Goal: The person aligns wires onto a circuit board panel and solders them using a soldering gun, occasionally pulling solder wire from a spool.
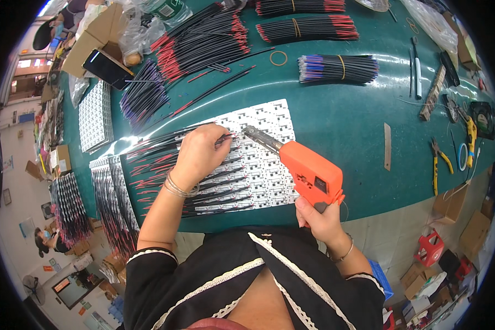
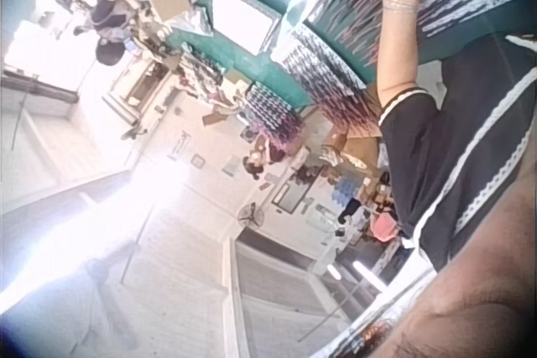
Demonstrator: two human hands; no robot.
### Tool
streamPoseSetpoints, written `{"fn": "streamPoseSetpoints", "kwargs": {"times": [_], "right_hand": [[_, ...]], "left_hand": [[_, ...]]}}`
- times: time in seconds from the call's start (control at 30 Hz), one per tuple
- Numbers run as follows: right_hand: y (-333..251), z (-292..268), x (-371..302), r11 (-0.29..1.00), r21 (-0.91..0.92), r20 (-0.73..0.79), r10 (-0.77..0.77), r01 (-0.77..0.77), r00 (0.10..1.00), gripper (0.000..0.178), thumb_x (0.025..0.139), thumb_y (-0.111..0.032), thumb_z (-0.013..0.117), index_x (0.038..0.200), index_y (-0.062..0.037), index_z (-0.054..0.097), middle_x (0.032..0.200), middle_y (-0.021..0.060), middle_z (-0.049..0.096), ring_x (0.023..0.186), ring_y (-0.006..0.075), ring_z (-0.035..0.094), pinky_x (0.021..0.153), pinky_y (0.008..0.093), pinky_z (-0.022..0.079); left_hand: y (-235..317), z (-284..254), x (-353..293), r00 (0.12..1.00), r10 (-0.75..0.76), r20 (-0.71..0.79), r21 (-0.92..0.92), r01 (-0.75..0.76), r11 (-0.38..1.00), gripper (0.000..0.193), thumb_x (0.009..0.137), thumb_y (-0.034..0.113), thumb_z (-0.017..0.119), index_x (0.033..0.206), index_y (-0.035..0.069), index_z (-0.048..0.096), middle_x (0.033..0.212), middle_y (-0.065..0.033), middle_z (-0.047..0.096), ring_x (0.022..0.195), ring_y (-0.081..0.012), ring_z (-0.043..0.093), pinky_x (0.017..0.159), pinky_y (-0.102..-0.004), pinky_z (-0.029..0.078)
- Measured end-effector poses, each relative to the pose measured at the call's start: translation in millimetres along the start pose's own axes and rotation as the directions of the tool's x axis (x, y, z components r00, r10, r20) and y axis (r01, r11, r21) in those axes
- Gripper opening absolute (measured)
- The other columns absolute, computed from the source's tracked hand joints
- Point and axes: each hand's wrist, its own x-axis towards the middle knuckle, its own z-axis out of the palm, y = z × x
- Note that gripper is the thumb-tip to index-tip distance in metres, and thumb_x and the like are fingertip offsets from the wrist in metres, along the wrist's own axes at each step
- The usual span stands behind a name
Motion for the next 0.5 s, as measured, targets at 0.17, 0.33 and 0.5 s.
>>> {"fn": "streamPoseSetpoints", "kwargs": {"times": [0.17,0.33,0.5], "right_hand": [[-5.6,0.7,5.3,0.998,-0.004,-0.010,-0.067,0.067,0.998,0.036,0.085,-0.013,0.049,0.114,0.0063,0.039,0.055,0.0027,0.044,0.039,0.0087,0.041,0.040,0.0233,0.038],[-5.7,-1.9,6.8,0.998,-0.018,0.023,-0.063,0.064,0.998,0.038,0.085,-0.014,0.049,0.115,0.0065,0.038,0.055,0.0030,0.044,0.039,0.0088,0.041,0.039,0.0225,0.037],[-13.7,2.5,15.5,0.995,-0.016,0.013,-0.094,0.095,0.995,0.029,0.085,-0.012,0.048,0.106,0.0065,0.041,0.053,0.0033,0.044,0.039,0.0096,0.042,0.038,0.0230,0.037]], "left_hand": [[-1.4,1.4,-2.1,1.000,-0.009,-0.012,-0.007,0.009,1.000,0.011,0.070,0.009,0.062,0.076,0.000,0.060,0.070,-0.0116,0.058,0.061,-0.0276,0.056,0.056,-0.0353,0.045],[-2.2,-3.8,-2.6,1.000,-0.009,-0.009,-0.104,0.008,0.995,0.011,0.074,0.008,0.060,0.081,0.000,0.059,0.071,-0.0133,0.059,0.064,-0.0284,0.057,0.060,-0.0341,0.046],[-9.5,-18.8,-2.6,0.993,-0.078,-0.083,-0.193,0.061,0.979,0.012,0.078,0.003,0.057,0.089,-0.003,0.057,0.077,-0.0133,0.058,0.065,-0.0254,0.057,0.063,-0.0300,0.046]]}}
